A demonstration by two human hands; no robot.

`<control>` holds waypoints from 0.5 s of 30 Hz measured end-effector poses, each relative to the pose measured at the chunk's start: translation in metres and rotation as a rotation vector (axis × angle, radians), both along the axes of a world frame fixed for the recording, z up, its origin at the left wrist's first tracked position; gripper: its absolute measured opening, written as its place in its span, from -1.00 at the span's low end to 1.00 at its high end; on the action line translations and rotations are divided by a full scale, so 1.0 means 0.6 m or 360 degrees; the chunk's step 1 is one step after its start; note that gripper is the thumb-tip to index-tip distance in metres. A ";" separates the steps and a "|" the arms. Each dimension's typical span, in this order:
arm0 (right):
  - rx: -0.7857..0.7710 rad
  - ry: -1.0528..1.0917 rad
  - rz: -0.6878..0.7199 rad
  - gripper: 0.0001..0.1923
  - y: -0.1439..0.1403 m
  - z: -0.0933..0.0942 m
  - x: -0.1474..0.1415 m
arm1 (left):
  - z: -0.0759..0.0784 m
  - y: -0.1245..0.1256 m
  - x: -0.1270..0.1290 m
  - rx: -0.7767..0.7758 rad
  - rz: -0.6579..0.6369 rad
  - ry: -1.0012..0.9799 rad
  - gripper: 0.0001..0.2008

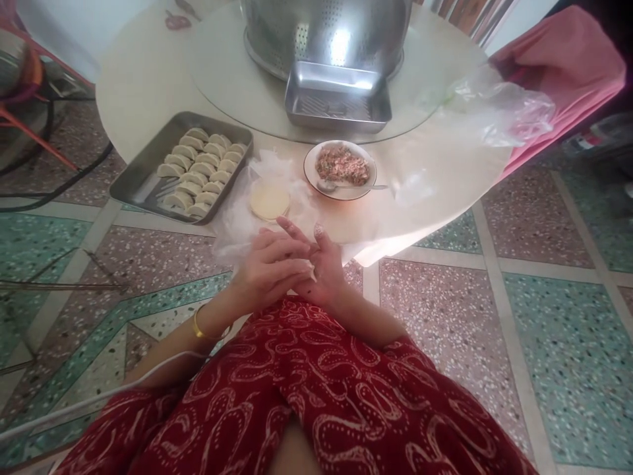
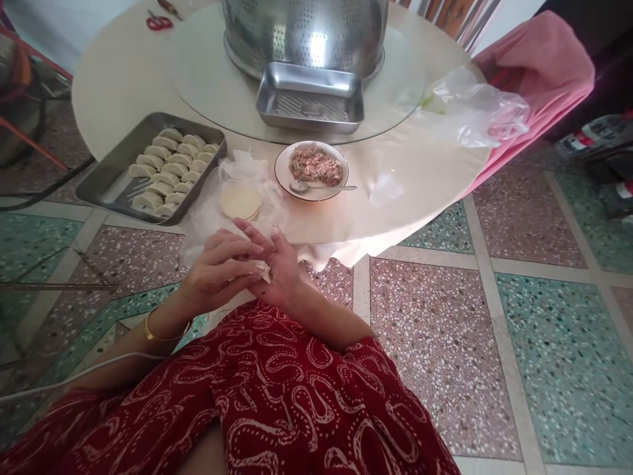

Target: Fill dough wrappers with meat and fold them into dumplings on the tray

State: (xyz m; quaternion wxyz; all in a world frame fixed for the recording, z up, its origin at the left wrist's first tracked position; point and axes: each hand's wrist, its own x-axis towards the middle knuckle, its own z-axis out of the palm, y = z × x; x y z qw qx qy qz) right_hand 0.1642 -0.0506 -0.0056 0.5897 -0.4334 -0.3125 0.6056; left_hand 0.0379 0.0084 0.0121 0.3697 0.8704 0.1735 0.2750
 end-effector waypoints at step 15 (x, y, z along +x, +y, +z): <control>-0.0439 0.1294 0.0041 -0.48 0.006 -0.001 -0.004 | -0.003 0.025 -0.001 0.0373 -0.0278 0.0105 -0.91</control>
